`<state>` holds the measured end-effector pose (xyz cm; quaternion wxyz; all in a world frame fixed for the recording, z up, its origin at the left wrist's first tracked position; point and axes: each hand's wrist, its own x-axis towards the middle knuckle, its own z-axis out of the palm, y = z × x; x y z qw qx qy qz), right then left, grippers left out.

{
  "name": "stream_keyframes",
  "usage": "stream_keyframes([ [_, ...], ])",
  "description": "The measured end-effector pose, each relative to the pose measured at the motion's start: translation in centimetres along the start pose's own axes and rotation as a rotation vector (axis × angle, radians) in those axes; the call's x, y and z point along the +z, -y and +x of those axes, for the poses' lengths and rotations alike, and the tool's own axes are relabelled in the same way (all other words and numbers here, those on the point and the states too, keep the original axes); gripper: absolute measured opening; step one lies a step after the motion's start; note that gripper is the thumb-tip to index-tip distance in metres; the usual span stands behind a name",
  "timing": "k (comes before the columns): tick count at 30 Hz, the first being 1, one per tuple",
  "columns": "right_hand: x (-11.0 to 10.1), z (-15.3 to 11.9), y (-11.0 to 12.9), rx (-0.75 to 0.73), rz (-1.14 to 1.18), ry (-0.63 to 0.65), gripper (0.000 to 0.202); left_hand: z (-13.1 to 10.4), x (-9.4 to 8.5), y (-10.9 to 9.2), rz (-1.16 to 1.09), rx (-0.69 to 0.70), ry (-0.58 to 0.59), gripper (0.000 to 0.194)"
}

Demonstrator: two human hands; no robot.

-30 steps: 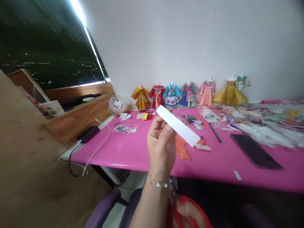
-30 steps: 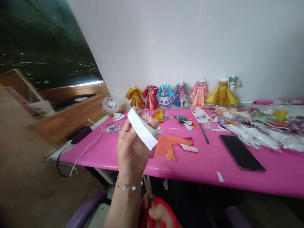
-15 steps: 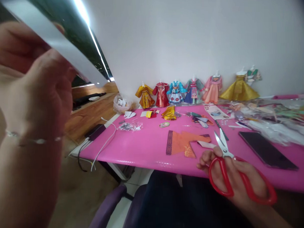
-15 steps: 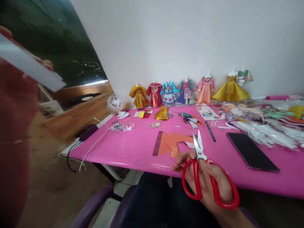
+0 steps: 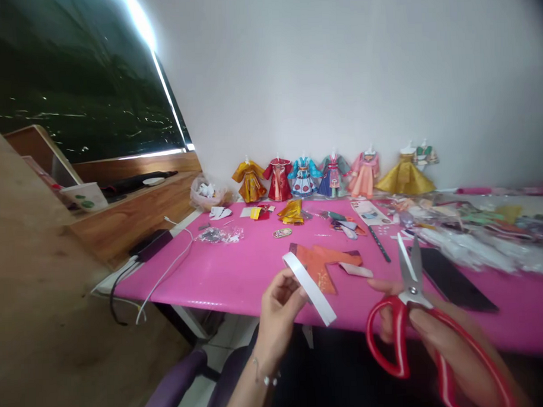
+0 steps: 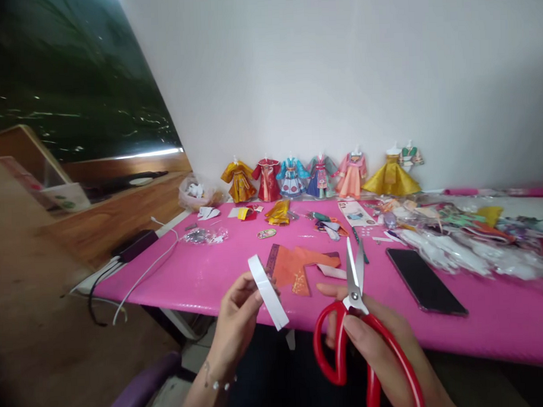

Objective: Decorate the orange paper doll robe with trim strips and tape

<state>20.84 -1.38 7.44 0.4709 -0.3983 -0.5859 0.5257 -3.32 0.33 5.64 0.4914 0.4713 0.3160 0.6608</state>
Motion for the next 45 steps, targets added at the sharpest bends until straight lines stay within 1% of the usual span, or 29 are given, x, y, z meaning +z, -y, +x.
stream_keyframes([
  [2, 0.1, 0.0, 0.7, -0.013, -0.071, 0.005, 0.041, -0.7, -0.1, 0.4, -0.020, -0.039, -0.003, 0.020],
  [5, 1.0, 0.2, 1.0, 0.006, -0.118, 0.094, 0.030, -1.5, 0.0, 0.0, -0.039, -0.072, 0.010, 0.020],
  [7, 1.9, 0.4, 0.7, 0.044, -0.084, 0.083, 0.025, -2.0, 0.2, -0.3, -0.043, -0.085, 0.023, 0.019],
  [8, 2.4, 0.5, 0.4, 0.053, -0.069, 0.071, 0.026, -2.2, 0.4, -0.5, -0.040, -0.089, 0.031, 0.019],
  [11, 3.7, 0.6, 0.0, 0.036, -0.083, 0.065, 0.027, -2.5, 0.7, -0.6, -0.018, -0.085, 0.059, 0.018],
  [14, 4.4, 0.5, 0.2, 0.035, -0.089, 0.087, 0.026, -2.7, 1.0, -0.7, -0.005, -0.095, 0.083, 0.019],
  [18, 4.9, 0.4, 0.5, 0.034, -0.084, 0.077, 0.029, -2.8, 1.3, -0.5, 0.017, -0.121, 0.093, 0.021],
  [23, 5.1, 0.4, 0.1, 0.017, -0.158, 0.077, 0.031, -3.0, 1.6, -0.1, -0.014, -0.154, 0.139, 0.020],
  [28, 5.0, 0.4, 0.1, -0.013, -0.188, 0.105, 0.029, -3.1, 1.3, 0.5, -0.035, -0.174, 0.158, 0.019],
  [30, 5.0, 0.4, 0.2, -0.009, -0.183, 0.101, 0.027, -3.1, 1.1, 0.7, -0.052, -0.164, 0.130, 0.021],
  [31, 5.1, 0.4, 0.3, -0.003, -0.175, 0.093, 0.024, -3.1, 1.0, 0.8, -0.061, -0.153, 0.097, 0.023],
  [33, 5.1, 0.3, 0.3, 0.012, -0.141, 0.079, 0.020, -3.1, 0.8, 0.9, -0.073, -0.107, -0.014, 0.025],
  [36, 5.1, 0.4, 0.3, 0.027, -0.043, 0.085, 0.022, -3.3, 0.9, 0.9, -0.089, -0.025, -0.179, 0.026],
  [37, 5.1, 0.4, 0.2, 0.029, -0.010, 0.102, 0.021, -3.3, 1.0, 1.0, -0.097, -0.011, -0.208, 0.026],
  [40, 5.3, 0.7, -0.7, 0.027, 0.050, 0.130, 0.015, -3.5, 1.3, 0.9, -0.146, -0.017, -0.244, 0.026],
  [42, 5.5, 0.9, -1.7, -0.006, 0.058, 0.083, 0.022, -3.4, 1.8, 0.8, -0.212, -0.047, -0.262, 0.028],
  [45, 5.9, 1.1, -3.4, -0.091, -0.045, -0.004, 0.044, -3.3, 2.7, 0.4, -0.348, -0.134, -0.294, 0.028],
])
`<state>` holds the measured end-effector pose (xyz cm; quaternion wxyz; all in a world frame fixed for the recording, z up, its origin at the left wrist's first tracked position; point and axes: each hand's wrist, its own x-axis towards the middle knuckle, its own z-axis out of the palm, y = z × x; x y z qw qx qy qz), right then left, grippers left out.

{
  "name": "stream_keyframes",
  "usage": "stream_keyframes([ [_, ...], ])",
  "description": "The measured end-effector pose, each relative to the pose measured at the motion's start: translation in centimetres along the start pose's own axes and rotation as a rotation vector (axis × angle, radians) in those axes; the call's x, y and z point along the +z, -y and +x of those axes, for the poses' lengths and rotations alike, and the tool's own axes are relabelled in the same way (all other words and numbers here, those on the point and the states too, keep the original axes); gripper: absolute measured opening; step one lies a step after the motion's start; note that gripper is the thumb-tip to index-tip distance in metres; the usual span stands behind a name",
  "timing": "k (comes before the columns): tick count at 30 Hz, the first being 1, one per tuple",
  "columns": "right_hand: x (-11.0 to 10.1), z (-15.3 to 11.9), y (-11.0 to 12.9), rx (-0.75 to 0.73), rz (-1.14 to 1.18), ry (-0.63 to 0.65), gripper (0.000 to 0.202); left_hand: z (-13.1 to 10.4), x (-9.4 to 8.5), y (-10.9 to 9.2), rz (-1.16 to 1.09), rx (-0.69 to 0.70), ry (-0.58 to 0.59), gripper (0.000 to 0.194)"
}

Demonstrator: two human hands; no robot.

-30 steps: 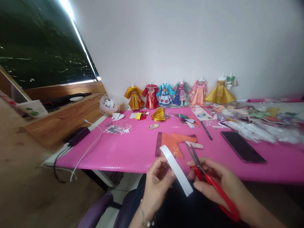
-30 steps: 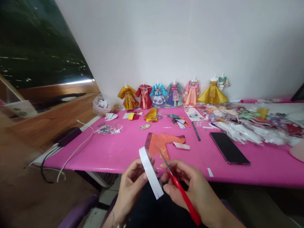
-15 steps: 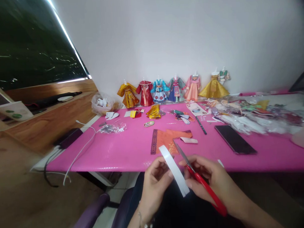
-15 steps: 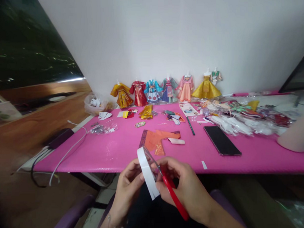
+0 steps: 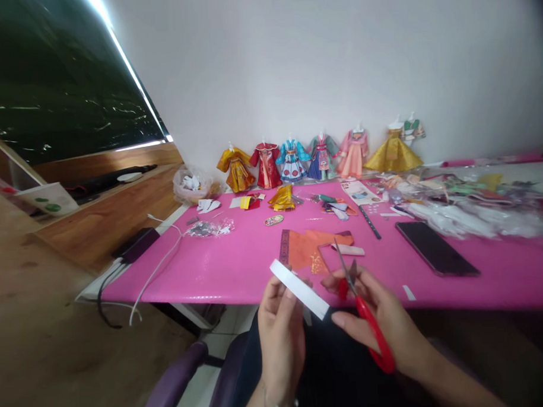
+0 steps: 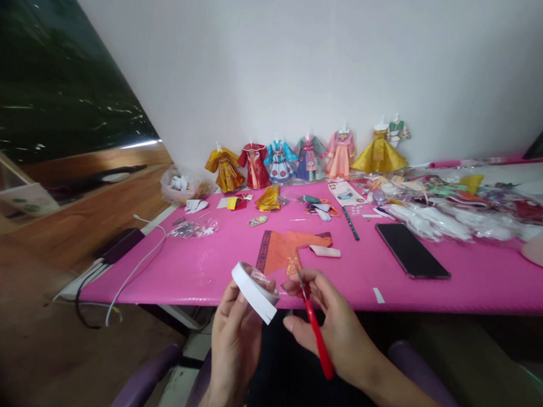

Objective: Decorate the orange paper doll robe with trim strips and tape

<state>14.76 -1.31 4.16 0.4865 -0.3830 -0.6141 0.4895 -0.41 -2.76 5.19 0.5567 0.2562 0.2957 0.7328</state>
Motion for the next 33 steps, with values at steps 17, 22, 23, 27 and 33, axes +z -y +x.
stream_keyframes([
  [17, -2.0, 1.2, -0.5, -0.409, -0.403, -0.226, 0.033, -1.9, -0.2, 1.1, -0.010, -0.236, 0.140, 0.021],
  [22, -3.8, 1.4, 0.7, -0.390, -0.304, -0.006, 0.032, -2.7, -2.2, -0.6, 0.436, 0.403, 0.063, 0.004],
  [23, -4.0, 1.3, 0.9, -0.387, -0.293, 0.033, 0.032, -2.6, -2.2, -1.3, 0.503, 0.509, 0.021, 0.003],
  [27, -4.0, 1.0, 1.3, -0.386, -0.313, 0.118, 0.030, -1.9, -1.6, -3.8, 0.769, 0.271, 0.147, 0.012],
  [33, -4.0, 1.3, 1.4, -0.315, -0.322, 0.153, 0.034, -1.4, -1.5, -3.5, 0.699, -0.214, 0.405, 0.033],
])
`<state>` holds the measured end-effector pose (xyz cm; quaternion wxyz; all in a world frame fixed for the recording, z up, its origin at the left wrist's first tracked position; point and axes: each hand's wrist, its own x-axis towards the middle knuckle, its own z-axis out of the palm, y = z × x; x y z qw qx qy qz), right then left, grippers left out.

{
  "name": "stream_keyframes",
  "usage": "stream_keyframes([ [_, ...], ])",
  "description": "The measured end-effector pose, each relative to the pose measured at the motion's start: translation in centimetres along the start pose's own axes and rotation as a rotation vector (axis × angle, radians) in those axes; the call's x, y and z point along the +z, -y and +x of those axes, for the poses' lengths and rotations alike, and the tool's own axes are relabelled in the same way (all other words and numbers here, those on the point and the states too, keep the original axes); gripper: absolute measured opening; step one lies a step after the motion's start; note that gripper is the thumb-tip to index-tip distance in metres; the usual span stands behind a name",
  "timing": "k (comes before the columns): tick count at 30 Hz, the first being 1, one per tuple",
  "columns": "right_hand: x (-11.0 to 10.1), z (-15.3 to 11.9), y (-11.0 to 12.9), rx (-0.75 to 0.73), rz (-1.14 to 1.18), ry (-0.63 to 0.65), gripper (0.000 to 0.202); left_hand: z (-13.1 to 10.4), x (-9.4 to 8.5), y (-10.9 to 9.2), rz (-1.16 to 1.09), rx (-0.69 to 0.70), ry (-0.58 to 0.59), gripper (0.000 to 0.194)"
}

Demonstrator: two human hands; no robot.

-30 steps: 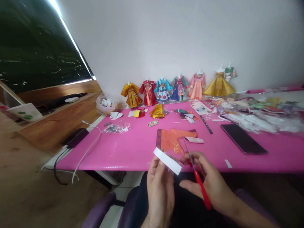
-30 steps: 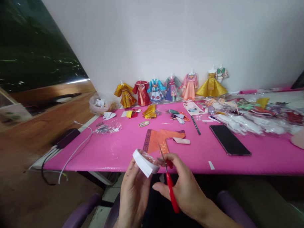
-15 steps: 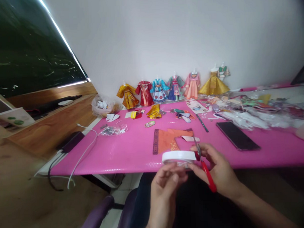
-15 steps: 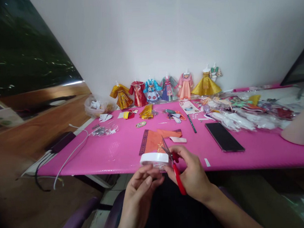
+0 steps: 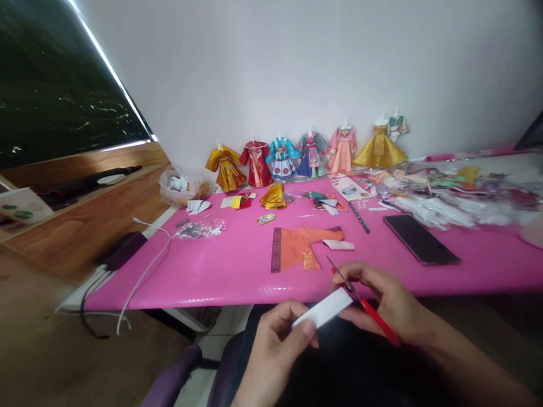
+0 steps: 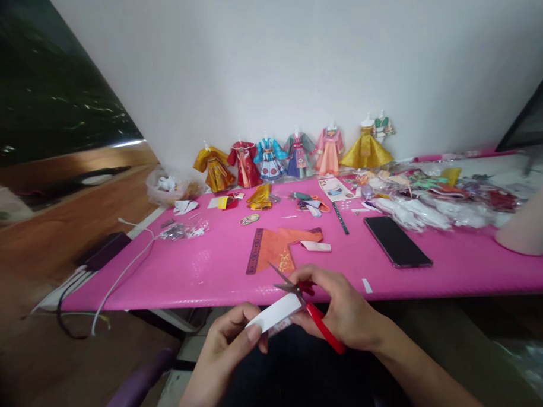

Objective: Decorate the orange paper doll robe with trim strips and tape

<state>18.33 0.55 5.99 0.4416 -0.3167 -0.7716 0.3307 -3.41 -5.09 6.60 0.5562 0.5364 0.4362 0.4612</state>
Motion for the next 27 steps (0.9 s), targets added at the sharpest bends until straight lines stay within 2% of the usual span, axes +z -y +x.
stream_keyframes([
  [3, -0.3, 0.3, 0.2, 0.031, 0.043, -0.067, 0.038, -0.1, 0.2, 0.7, 0.019, 0.039, -0.108, 0.031],
  [7, 0.0, 0.3, 1.2, 0.114, 0.187, -0.204, 0.025, -0.3, 0.4, 1.1, 0.107, 0.160, -0.185, 0.028],
  [11, 0.6, 0.3, 2.4, 0.179, 0.252, -0.296, 0.027, -0.4, 0.8, 1.3, 0.123, 0.184, -0.179, 0.029],
  [16, 0.9, 0.5, 3.3, 0.219, 0.253, -0.327, 0.025, -0.2, 1.3, 1.3, 0.126, 0.191, -0.150, 0.029],
  [21, 1.0, 0.2, 3.4, 0.170, 0.160, -0.387, 0.024, -0.1, 1.7, 1.4, 0.130, 0.172, -0.168, 0.028],
  [27, 0.9, -0.2, 3.6, 0.105, 0.044, -0.372, 0.028, -0.1, 2.1, 1.5, 0.096, 0.129, -0.181, 0.027],
])
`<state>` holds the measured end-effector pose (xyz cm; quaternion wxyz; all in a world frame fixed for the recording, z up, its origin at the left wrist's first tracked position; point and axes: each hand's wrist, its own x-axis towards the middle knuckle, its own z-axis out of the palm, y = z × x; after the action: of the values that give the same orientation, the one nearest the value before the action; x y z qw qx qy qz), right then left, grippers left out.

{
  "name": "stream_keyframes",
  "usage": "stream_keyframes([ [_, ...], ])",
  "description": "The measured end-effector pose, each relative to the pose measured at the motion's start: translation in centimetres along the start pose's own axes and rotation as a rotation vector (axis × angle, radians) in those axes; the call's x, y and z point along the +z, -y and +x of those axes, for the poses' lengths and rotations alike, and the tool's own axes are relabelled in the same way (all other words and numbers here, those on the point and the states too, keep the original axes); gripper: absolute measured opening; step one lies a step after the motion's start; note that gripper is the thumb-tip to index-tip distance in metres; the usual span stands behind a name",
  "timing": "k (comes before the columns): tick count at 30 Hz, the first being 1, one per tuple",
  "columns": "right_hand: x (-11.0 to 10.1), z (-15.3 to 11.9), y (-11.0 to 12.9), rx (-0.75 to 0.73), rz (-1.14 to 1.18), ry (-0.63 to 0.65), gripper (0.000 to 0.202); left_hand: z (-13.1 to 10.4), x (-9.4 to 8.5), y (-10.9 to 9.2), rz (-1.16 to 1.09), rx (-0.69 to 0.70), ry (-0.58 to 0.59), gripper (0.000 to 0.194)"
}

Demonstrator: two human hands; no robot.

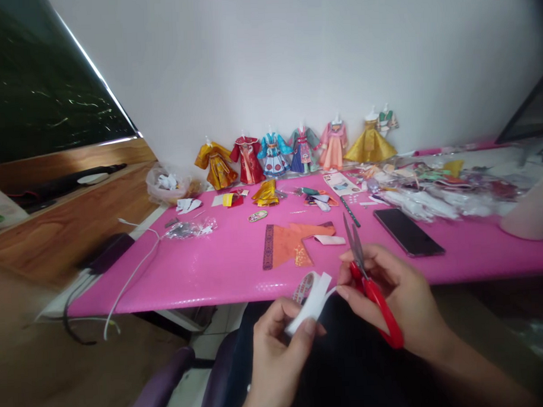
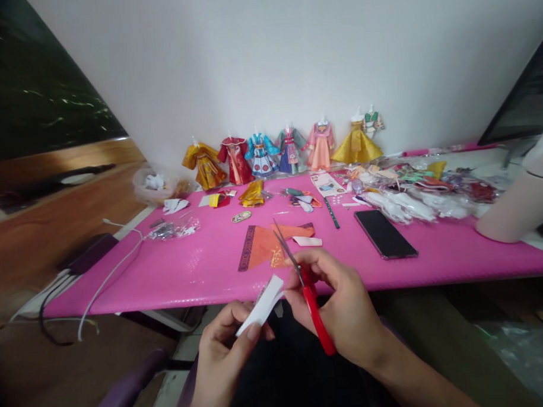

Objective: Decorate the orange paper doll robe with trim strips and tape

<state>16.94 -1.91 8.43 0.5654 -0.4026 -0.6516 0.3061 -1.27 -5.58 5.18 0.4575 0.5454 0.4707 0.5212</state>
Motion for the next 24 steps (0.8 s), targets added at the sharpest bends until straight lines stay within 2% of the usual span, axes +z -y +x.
stream_keyframes([
  [8, -0.2, -0.7, 1.1, -0.093, -0.131, 0.030, 0.029, 0.0, 0.6, 0.2, -0.028, -0.038, -0.083, 0.030],
  [14, -0.3, -1.0, 1.3, -0.135, -0.161, 0.064, 0.033, 0.5, 1.0, -0.5, -0.009, -0.054, -0.118, 0.033],
  [24, -0.4, -1.1, 0.9, -0.111, -0.174, 0.056, 0.031, 0.5, 1.3, -0.1, 0.033, -0.041, -0.144, 0.033],
])
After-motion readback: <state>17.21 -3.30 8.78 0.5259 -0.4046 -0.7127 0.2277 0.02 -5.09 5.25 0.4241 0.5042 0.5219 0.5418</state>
